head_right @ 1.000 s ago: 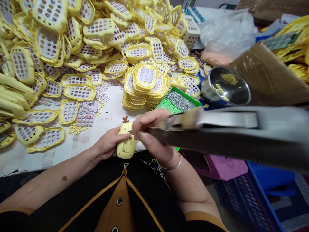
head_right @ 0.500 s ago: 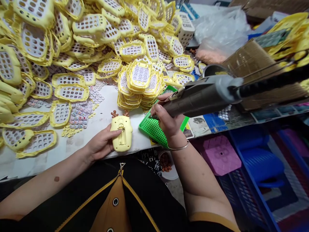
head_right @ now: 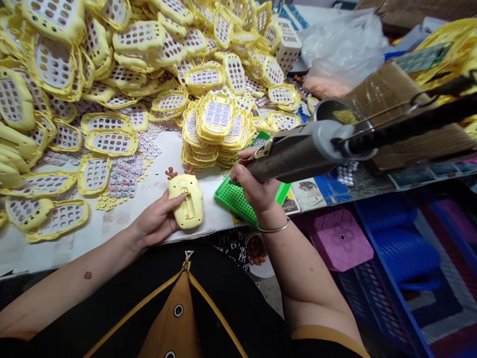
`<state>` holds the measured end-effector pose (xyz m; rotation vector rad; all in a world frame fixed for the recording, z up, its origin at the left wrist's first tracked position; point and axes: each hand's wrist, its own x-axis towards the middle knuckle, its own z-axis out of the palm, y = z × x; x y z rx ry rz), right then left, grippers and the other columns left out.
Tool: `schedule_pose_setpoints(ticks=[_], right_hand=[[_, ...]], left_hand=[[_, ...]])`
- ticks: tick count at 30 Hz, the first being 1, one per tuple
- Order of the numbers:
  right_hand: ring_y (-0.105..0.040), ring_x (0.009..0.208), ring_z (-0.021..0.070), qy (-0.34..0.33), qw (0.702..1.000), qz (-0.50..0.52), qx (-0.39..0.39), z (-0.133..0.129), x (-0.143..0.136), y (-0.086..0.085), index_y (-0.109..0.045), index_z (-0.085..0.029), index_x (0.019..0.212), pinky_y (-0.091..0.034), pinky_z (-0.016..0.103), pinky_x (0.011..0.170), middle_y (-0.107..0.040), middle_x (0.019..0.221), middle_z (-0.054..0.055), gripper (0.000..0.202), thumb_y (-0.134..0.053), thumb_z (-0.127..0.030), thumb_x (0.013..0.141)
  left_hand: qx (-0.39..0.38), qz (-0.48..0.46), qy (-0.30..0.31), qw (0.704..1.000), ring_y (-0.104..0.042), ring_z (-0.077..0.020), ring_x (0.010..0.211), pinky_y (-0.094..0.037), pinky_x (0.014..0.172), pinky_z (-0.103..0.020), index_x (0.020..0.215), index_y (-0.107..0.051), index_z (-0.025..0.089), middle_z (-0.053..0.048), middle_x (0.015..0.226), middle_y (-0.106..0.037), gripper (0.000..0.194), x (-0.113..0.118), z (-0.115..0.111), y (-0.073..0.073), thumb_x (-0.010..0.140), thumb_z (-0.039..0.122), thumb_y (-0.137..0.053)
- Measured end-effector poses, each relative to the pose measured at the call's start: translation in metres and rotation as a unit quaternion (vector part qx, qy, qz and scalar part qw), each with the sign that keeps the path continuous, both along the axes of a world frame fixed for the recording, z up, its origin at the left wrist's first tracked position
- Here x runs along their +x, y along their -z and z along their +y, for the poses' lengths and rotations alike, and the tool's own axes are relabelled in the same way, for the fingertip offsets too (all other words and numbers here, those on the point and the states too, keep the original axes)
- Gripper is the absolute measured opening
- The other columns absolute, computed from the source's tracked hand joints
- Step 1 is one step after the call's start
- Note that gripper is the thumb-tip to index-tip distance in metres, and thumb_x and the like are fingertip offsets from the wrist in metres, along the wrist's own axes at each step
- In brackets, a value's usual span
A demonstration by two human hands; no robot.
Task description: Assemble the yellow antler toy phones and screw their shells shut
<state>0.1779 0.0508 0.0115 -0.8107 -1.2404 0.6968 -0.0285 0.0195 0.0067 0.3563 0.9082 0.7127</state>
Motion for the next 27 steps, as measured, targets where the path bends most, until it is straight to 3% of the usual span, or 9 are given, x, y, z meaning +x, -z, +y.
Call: schedule_pose_setpoints(ticks=[5, 10, 13, 20, 27], right_hand=[[-0.045, 0.043, 0.0114, -0.010, 0.998, 0.051, 0.044, -0.019, -0.009, -0.021, -0.061, -0.028, 0.089, -0.040, 0.030, 0.045, -0.046, 0.052, -0.005, 0.009, -0.066, -0.030, 0.081], [-0.050, 0.044, 0.0121, -0.108, 0.991, 0.079, 0.018, -0.057, -0.029, -0.040, -0.060, -0.026, 0.089, -0.046, 0.031, 0.047, -0.049, 0.054, -0.006, 0.011, -0.065, -0.028, 0.080], [-0.054, 0.048, 0.0138, -0.162, 0.984, 0.073, 0.000, -0.068, -0.038, -0.038, -0.059, -0.027, 0.094, -0.049, 0.032, 0.049, -0.053, 0.056, -0.005, 0.014, -0.064, -0.026, 0.080], [-0.054, 0.050, 0.0131, -0.165, 0.984, 0.065, -0.025, -0.066, -0.041, -0.023, -0.058, -0.027, 0.098, -0.047, 0.030, 0.050, -0.056, 0.061, -0.004, 0.019, -0.063, -0.021, 0.080], [-0.050, 0.046, 0.0118, -0.215, 0.975, 0.059, -0.002, -0.057, -0.049, -0.016, -0.055, -0.025, 0.084, -0.045, 0.028, 0.046, -0.052, 0.057, -0.006, 0.013, -0.062, -0.016, 0.077]], left_hand=[[-0.001, 0.009, -0.068, 0.998, -0.065, -0.0184, 0.095, -0.057, 0.082, -0.040, 0.124, -0.050, 0.028, -0.005, 0.113, -0.065, 0.045, 0.001, -0.009, 0.001, 0.082, 0.017, -0.063], [-0.002, 0.032, -0.128, 0.991, -0.065, -0.0173, 0.091, -0.055, 0.086, -0.048, 0.117, -0.051, 0.028, -0.001, 0.110, -0.065, 0.040, 0.007, -0.012, 0.002, 0.081, 0.017, -0.065], [0.004, 0.034, -0.128, 0.991, -0.065, -0.0179, 0.092, -0.054, 0.087, -0.047, 0.116, -0.051, 0.028, -0.001, 0.109, -0.066, 0.041, 0.009, -0.013, 0.003, 0.080, 0.018, -0.066], [0.016, 0.022, -0.109, 0.994, -0.066, -0.0194, 0.094, -0.054, 0.088, -0.045, 0.117, -0.050, 0.027, -0.002, 0.107, -0.067, 0.043, 0.008, -0.013, 0.003, 0.078, 0.020, -0.069], [0.031, 0.036, -0.101, 0.994, -0.066, -0.0194, 0.094, -0.056, 0.084, -0.043, 0.117, -0.049, 0.026, -0.002, 0.107, -0.066, 0.044, 0.009, -0.012, 0.003, 0.078, 0.019, -0.068]])
